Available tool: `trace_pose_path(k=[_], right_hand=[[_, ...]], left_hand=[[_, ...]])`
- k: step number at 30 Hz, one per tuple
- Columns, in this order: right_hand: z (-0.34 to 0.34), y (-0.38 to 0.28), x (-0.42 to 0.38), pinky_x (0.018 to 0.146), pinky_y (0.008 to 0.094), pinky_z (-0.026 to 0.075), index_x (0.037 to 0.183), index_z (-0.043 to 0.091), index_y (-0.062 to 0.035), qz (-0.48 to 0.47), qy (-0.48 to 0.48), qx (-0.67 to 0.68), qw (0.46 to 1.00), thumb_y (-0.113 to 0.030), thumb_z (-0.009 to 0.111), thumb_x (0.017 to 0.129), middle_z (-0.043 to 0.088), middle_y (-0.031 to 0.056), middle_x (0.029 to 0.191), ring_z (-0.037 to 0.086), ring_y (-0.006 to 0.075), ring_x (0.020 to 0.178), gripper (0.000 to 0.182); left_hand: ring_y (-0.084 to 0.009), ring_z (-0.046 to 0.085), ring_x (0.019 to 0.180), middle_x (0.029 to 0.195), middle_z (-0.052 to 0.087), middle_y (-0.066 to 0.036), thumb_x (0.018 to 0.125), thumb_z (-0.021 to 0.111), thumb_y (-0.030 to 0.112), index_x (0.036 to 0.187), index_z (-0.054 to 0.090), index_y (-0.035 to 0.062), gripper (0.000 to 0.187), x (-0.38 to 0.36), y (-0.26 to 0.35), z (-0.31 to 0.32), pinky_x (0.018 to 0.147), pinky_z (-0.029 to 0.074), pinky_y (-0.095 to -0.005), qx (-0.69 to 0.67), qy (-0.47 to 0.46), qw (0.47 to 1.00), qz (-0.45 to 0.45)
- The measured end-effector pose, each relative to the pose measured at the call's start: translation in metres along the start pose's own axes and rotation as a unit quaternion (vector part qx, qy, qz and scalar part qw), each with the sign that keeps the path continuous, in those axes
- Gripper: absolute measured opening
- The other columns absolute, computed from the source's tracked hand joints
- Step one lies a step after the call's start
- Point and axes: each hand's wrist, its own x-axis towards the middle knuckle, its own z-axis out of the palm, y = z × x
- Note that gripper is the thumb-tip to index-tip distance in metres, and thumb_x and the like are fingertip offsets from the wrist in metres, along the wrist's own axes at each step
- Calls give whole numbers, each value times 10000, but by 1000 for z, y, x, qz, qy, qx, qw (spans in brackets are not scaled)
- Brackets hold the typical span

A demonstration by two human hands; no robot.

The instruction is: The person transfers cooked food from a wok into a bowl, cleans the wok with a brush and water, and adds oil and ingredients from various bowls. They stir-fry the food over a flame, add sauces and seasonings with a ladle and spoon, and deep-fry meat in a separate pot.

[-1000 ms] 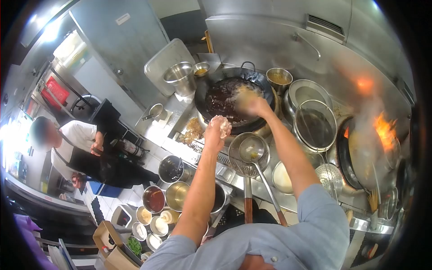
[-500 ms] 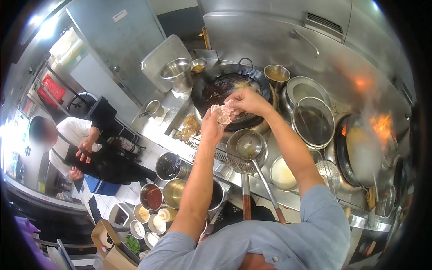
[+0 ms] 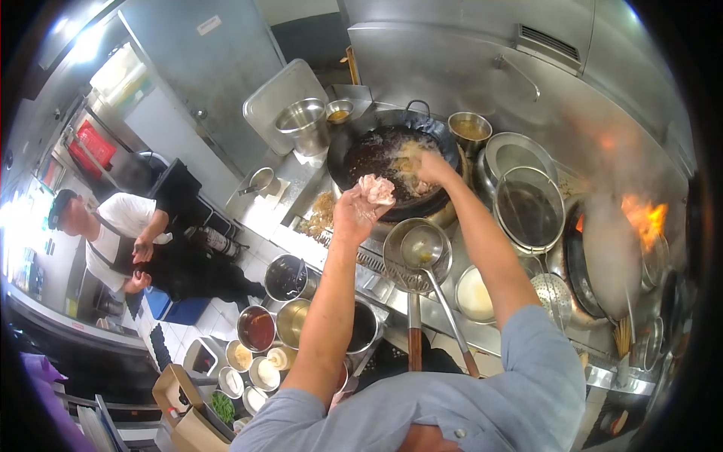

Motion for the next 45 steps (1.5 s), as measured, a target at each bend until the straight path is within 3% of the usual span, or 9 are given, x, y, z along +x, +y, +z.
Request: trace_pose_path(k=[4,7,14,23,26,29,34,40,45], right_hand=[[-66,-122,-33,792,318,530,1167,652,-91,17,-126,312,942,-256,717,771,706,129,1002,673,182,832,433],[-52,-123,-22,745,296,543,1100,674,-53,-109,-132,103,980,-295,720,796,717,92,935,665,150,786,390],[-43,-99,-18,627,250,521,997,683,3,-9,-36,465,884,-125,652,893,680,46,820,635,100,741,168],[-44,-71,-18,591,271,506,954,690,-18,24,29,414,909,-253,690,866,704,70,828,633,111,676,251],[-13,1,2,696,368,534,999,697,-50,121,-41,-23,992,-267,689,801,707,159,901,675,271,747,294],[30,62,7,749,406,536,1066,688,-65,71,-41,-123,989,-267,685,783,682,205,977,667,360,787,348],[-54,-83,-22,652,321,552,1065,692,-28,149,-63,307,938,-321,706,820,700,146,909,676,203,740,382],[-40,-96,-25,613,262,541,1028,690,16,-28,-68,303,950,-226,703,840,689,93,861,634,124,672,306],[-47,-90,-25,585,220,495,961,663,68,53,-31,496,866,-99,691,825,688,98,854,614,112,672,217]], left_hand=[[-265,591,1125,1273,552,-168,959,463,72,1331,448,25,375,1,-7,7,901,526,-400,142,19,989,42],[-221,606,1085,1282,546,-122,948,518,32,1345,437,59,407,5,-12,5,825,551,-349,221,19,973,58],[-203,639,916,1090,616,-80,950,516,65,1268,464,65,322,3,-10,12,726,551,-320,120,41,991,46],[-189,631,882,1098,624,-101,963,520,114,1190,509,66,232,10,-12,-4,716,539,-305,135,42,988,61],[-216,634,936,1176,611,-149,978,490,159,1203,504,52,249,2,-5,8,779,543,-326,107,49,992,37],[-240,631,1022,1252,584,-188,992,454,218,1229,492,27,307,8,-3,3,863,538,-347,45,5,999,-4],[-233,629,1025,1209,593,-174,976,490,157,1239,479,6,303,5,-8,10,870,533,-359,128,70,987,64],[-169,626,843,986,623,-103,961,554,110,1113,526,-15,199,19,-20,13,709,528,-296,222,124,959,123],[-132,619,776,925,636,-59,966,561,146,1075,566,-2,184,17,-13,4,657,513,-272,207,85,971,85]])
